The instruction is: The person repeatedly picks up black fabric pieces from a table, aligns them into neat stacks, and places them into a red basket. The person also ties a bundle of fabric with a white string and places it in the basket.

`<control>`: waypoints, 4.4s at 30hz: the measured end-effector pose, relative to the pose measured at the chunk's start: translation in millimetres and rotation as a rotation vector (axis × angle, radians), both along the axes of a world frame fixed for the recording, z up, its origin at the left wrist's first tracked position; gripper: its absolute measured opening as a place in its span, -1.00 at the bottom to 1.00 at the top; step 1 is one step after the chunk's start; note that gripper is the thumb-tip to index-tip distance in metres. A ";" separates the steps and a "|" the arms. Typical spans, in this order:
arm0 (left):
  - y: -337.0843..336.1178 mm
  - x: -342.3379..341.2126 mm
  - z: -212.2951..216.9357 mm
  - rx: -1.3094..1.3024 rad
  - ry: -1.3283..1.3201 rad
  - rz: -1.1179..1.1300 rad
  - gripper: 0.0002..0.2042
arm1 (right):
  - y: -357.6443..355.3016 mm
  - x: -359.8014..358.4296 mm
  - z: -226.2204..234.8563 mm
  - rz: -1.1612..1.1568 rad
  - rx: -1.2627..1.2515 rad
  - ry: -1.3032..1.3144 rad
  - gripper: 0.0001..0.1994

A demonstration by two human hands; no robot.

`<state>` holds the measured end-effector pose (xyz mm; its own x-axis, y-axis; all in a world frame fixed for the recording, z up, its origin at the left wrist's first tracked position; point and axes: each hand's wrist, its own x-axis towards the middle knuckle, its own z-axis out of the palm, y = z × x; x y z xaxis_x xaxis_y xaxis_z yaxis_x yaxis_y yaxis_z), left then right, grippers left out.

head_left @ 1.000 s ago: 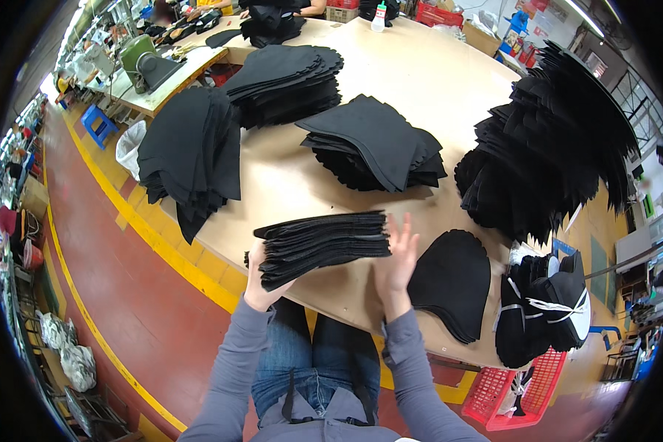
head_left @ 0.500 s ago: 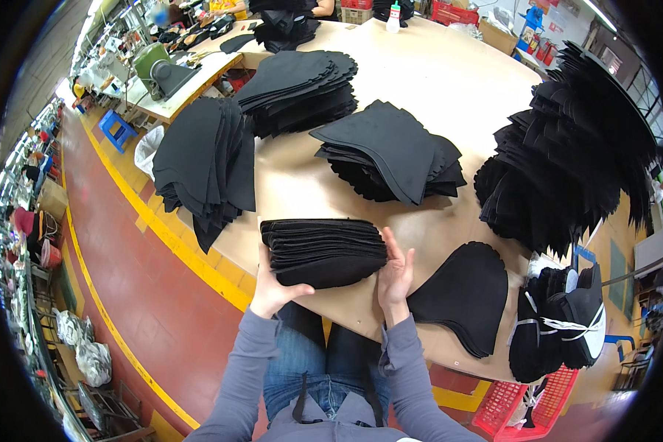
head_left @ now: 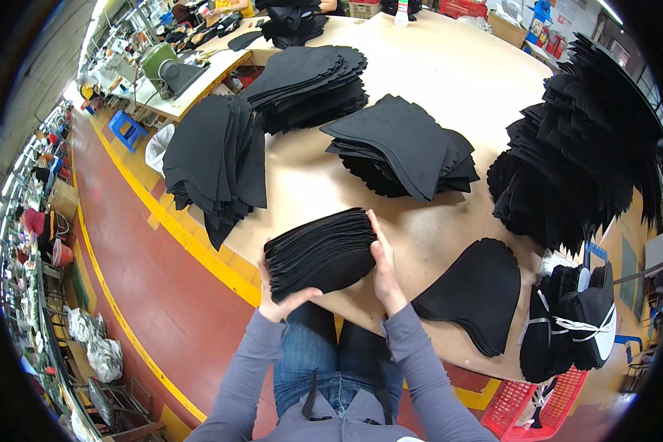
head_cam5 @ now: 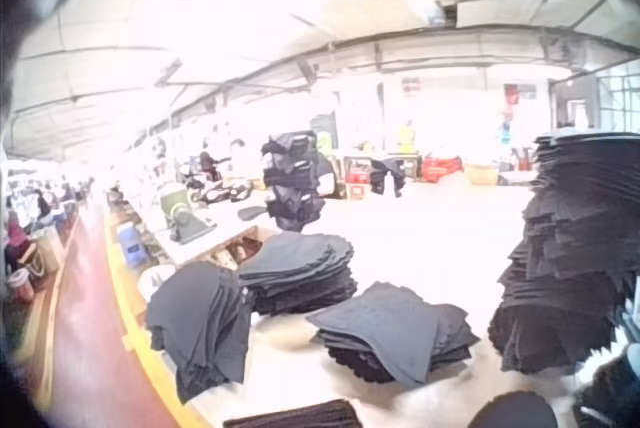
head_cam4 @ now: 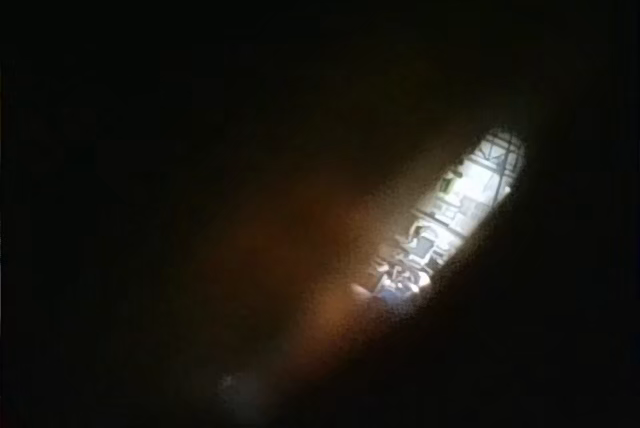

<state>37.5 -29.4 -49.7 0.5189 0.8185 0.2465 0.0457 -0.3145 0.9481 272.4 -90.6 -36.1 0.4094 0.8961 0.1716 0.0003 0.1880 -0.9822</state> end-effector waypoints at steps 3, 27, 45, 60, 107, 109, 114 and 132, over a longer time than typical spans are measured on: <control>3.9 5.2 25.9 -0.276 -0.074 0.028 0.09 | 10.6 18.1 -18.8 -0.098 0.105 0.489 -0.18; -22.1 2.9 36.7 0.083 -0.078 -0.191 -0.41 | -27.5 -19.7 -11.1 -0.099 0.135 0.828 -0.52; -69.1 26.8 -4.7 0.374 -0.302 0.443 -0.55 | -55.3 -71.8 98.6 -0.158 0.064 0.186 -0.27; -119.1 39.0 32.5 -0.444 -0.420 0.766 -0.28 | -104.8 -64.5 44.1 -0.313 -0.136 0.362 -0.19; -94.7 27.0 24.7 -0.717 -0.184 -0.277 -0.49 | -112.5 -67.0 86.1 -0.003 0.257 -0.167 -0.59; -97.2 23.0 14.1 -0.703 -0.291 -0.293 -0.47 | -111.6 -69.1 92.5 -0.023 0.243 -0.177 -0.60; -95.7 21.0 0.5 -1.956 -1.601 -0.244 -0.59 | -114.9 -65.8 95.0 0.115 0.158 -0.144 -0.62; -111.6 23.7 8.4 -0.684 -0.297 -0.239 -0.49 | -118.3 -59.0 113.5 -0.031 0.099 -0.418 -0.50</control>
